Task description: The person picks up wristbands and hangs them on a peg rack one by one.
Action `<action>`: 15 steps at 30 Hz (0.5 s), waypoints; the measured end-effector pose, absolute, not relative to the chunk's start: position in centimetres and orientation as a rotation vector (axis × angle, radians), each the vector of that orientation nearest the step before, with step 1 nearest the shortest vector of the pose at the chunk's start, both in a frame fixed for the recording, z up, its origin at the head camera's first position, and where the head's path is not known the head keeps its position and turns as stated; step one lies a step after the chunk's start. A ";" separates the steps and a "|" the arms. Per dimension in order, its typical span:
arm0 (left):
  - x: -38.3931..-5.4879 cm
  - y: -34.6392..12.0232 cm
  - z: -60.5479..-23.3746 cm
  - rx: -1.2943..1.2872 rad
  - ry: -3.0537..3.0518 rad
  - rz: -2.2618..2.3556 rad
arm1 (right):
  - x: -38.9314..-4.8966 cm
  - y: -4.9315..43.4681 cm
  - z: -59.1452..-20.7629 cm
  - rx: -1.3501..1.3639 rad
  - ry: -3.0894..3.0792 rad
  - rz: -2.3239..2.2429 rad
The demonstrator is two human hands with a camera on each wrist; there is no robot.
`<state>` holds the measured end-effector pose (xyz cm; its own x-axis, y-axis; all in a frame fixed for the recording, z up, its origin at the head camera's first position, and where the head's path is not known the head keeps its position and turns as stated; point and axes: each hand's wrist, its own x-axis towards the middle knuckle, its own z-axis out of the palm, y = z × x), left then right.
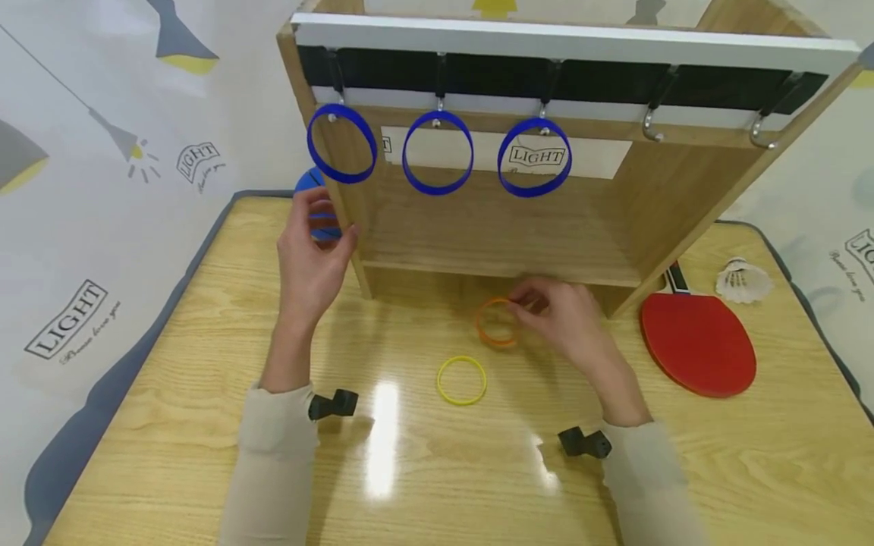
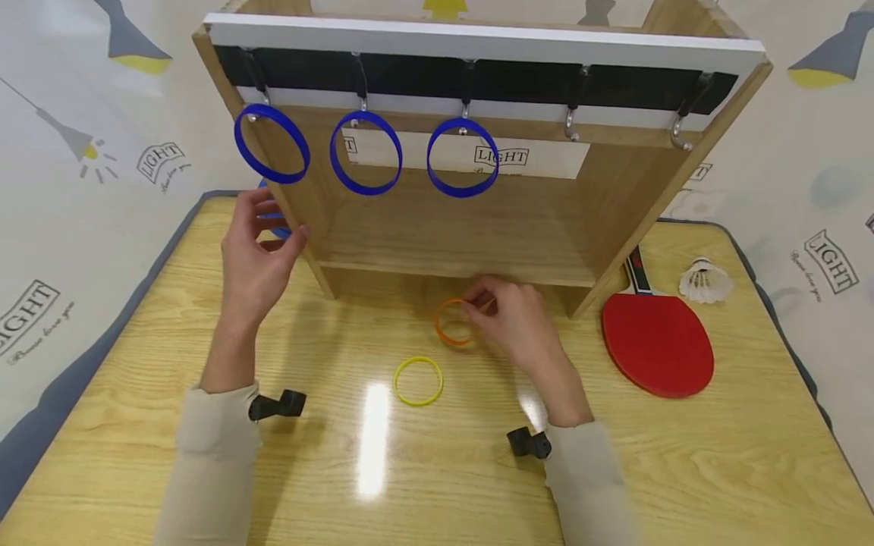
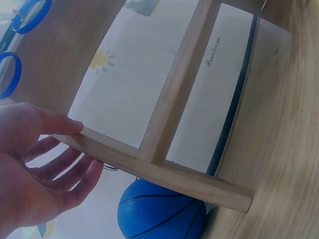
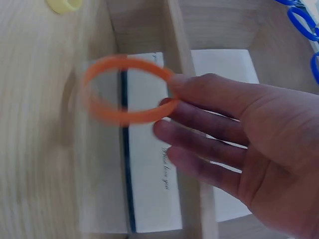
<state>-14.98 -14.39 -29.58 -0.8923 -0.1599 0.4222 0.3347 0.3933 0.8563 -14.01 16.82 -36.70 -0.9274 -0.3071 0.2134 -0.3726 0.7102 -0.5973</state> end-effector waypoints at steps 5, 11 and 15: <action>-15.1 -14.4 -29.4 -0.142 -2.200 -1.516 | -13.4 18.0 -34.9 0.719 -2.919 0.761; -14.9 -14.4 -29.5 -0.150 -2.203 -1.516 | -13.3 18.2 -35.2 0.739 -3.051 0.670; -14.9 -14.2 -29.5 -0.156 -2.203 -1.521 | -13.1 18.4 -35.4 0.726 -3.087 0.620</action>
